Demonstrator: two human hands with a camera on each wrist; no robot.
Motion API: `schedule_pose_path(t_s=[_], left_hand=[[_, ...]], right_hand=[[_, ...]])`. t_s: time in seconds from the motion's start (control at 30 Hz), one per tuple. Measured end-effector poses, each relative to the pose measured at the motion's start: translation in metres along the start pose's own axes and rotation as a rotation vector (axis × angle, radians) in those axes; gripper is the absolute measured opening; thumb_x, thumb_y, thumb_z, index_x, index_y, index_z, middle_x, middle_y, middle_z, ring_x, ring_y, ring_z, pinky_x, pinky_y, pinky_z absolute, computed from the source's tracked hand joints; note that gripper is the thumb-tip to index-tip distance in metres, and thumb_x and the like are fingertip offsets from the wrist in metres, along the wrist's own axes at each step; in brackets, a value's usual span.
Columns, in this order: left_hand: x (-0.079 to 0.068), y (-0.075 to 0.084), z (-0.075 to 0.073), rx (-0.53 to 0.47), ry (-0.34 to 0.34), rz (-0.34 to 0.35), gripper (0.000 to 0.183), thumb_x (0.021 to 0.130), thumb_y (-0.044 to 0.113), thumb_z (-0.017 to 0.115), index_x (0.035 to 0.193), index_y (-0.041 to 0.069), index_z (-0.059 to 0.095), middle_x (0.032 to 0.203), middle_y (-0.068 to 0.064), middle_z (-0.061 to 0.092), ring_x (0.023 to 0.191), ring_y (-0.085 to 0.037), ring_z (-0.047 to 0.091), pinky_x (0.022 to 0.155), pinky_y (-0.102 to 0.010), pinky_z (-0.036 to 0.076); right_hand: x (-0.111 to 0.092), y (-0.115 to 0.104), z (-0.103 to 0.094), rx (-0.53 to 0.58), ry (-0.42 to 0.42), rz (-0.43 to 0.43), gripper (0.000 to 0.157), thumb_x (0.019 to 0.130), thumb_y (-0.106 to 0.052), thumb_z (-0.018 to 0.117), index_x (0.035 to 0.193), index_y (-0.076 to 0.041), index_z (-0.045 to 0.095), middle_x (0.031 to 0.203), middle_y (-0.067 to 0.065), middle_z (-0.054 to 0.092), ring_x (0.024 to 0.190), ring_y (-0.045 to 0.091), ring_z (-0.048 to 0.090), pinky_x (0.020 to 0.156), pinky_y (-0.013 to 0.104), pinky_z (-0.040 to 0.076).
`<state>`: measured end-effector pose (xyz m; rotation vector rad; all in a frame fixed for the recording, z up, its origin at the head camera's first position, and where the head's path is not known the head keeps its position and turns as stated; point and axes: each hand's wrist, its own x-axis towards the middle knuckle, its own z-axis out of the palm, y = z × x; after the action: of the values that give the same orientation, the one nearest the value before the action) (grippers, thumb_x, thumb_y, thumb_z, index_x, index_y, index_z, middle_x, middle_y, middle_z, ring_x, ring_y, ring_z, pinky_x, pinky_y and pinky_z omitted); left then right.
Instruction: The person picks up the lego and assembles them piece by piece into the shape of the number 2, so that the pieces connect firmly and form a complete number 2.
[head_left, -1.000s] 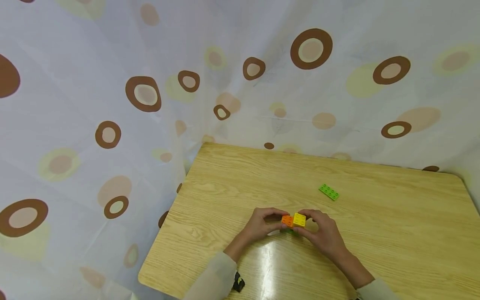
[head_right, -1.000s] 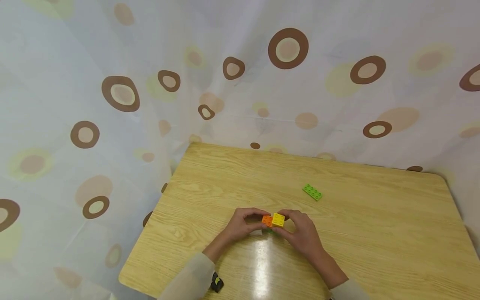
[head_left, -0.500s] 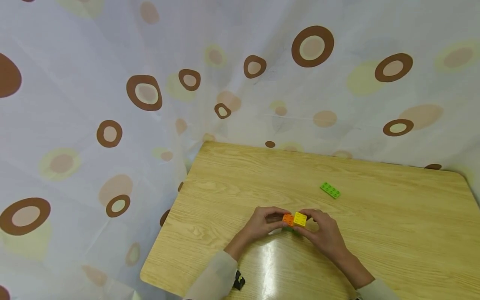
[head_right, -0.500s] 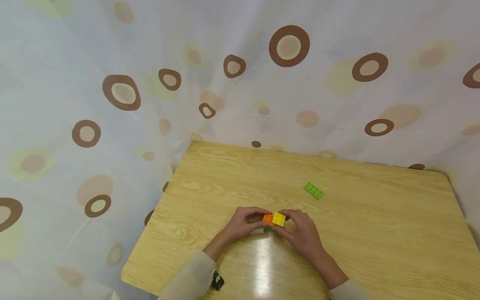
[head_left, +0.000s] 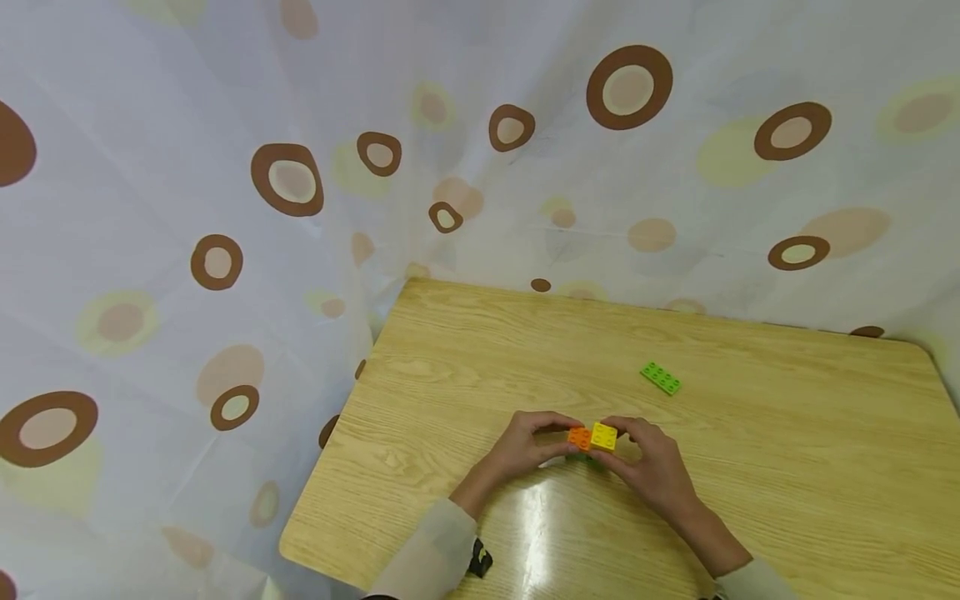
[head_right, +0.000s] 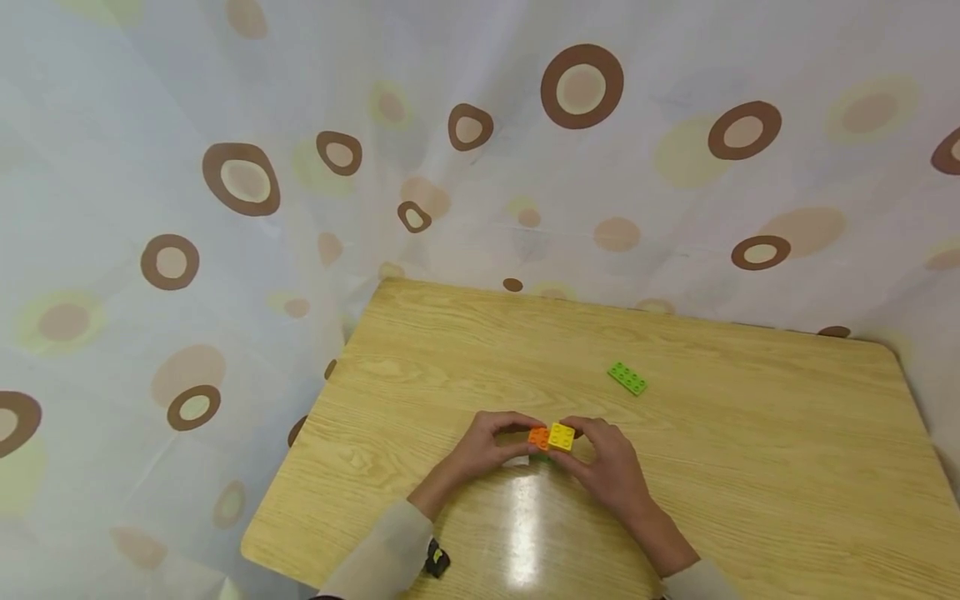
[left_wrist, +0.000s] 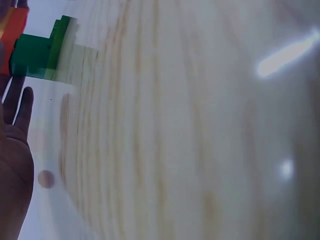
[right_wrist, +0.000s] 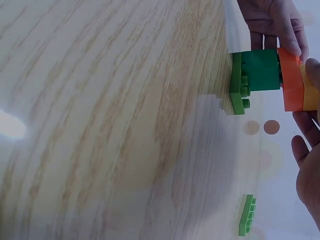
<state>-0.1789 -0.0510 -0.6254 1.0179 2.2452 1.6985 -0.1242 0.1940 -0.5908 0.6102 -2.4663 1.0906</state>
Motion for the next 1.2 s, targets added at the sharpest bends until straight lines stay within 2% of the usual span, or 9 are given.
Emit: schedule_pose_path(t_s=[0.2,0.4,0.53,0.63,0.73,0.87,1.07,1.2], left_hand=[[0.001,0.000,0.002,0.033,-0.015,0.011,0.032,0.095,0.014,0.080,0.127,0.009,0.075,0.125,-0.005,0.076,0.119,-0.008,0.068,0.103,-0.029,0.054],[-0.003,-0.001,0.006,0.104,-0.001,0.069,0.032,0.095,0.012,0.081,0.126,0.006,0.074,0.123,-0.008,0.076,0.115,-0.007,0.070,0.098,-0.023,0.056],[-0.003,0.000,0.005,0.075,-0.008,0.071,0.032,0.095,0.010,0.079,0.127,0.007,0.072,0.124,-0.009,0.075,0.115,-0.008,0.070,0.096,-0.023,0.057],[-0.002,0.002,0.003,0.067,-0.012,0.074,0.032,0.095,0.009,0.079,0.127,0.005,0.072,0.123,-0.010,0.075,0.115,-0.009,0.071,0.096,-0.023,0.057],[0.000,0.003,0.000,0.152,-0.018,0.095,0.033,0.096,0.012,0.079,0.128,0.006,0.072,0.124,-0.008,0.075,0.116,-0.008,0.070,0.097,-0.021,0.055],[0.004,0.006,-0.005,0.213,-0.038,0.086,0.034,0.097,0.017,0.078,0.130,0.008,0.072,0.126,-0.006,0.075,0.118,-0.006,0.069,0.100,-0.019,0.053],[0.005,0.007,-0.005,0.214,-0.064,0.074,0.034,0.097,0.017,0.078,0.130,0.008,0.072,0.127,-0.006,0.075,0.116,-0.005,0.068,0.098,-0.019,0.053],[0.005,0.005,-0.004,0.180,-0.068,0.070,0.034,0.096,0.016,0.080,0.128,0.008,0.072,0.126,-0.006,0.075,0.115,-0.003,0.068,0.099,-0.021,0.054]], right_hand=[[-0.003,-0.001,0.000,-0.005,-0.001,0.013,0.056,0.068,-0.006,0.099,0.118,-0.008,0.073,0.110,0.003,0.076,0.092,0.016,0.068,0.080,0.030,0.055],[-0.007,0.002,0.001,0.015,0.002,-0.002,0.057,0.068,-0.003,0.099,0.118,-0.007,0.073,0.110,0.004,0.077,0.092,0.015,0.068,0.083,0.020,0.053],[-0.007,0.003,0.002,0.012,0.010,-0.018,0.058,0.066,-0.002,0.099,0.118,-0.006,0.073,0.110,0.005,0.076,0.092,0.014,0.068,0.085,0.015,0.051],[-0.005,0.003,0.002,0.008,0.012,-0.043,0.059,0.066,-0.002,0.099,0.119,-0.005,0.073,0.111,0.006,0.076,0.092,0.015,0.069,0.082,0.018,0.053],[-0.003,0.003,0.001,0.001,0.015,-0.061,0.059,0.066,-0.001,0.099,0.120,-0.005,0.073,0.110,0.005,0.076,0.090,0.017,0.069,0.079,0.024,0.056],[0.000,0.004,0.000,-0.015,0.014,-0.057,0.059,0.067,-0.003,0.099,0.120,-0.006,0.074,0.109,0.005,0.076,0.089,0.018,0.069,0.075,0.031,0.058],[0.002,0.004,-0.003,-0.024,-0.014,-0.034,0.057,0.069,-0.004,0.099,0.119,-0.005,0.074,0.109,0.006,0.077,0.088,0.018,0.070,0.072,0.040,0.061],[0.001,0.003,-0.003,-0.026,-0.030,-0.025,0.056,0.068,-0.004,0.099,0.118,-0.005,0.073,0.108,0.007,0.077,0.088,0.018,0.069,0.071,0.042,0.061]])
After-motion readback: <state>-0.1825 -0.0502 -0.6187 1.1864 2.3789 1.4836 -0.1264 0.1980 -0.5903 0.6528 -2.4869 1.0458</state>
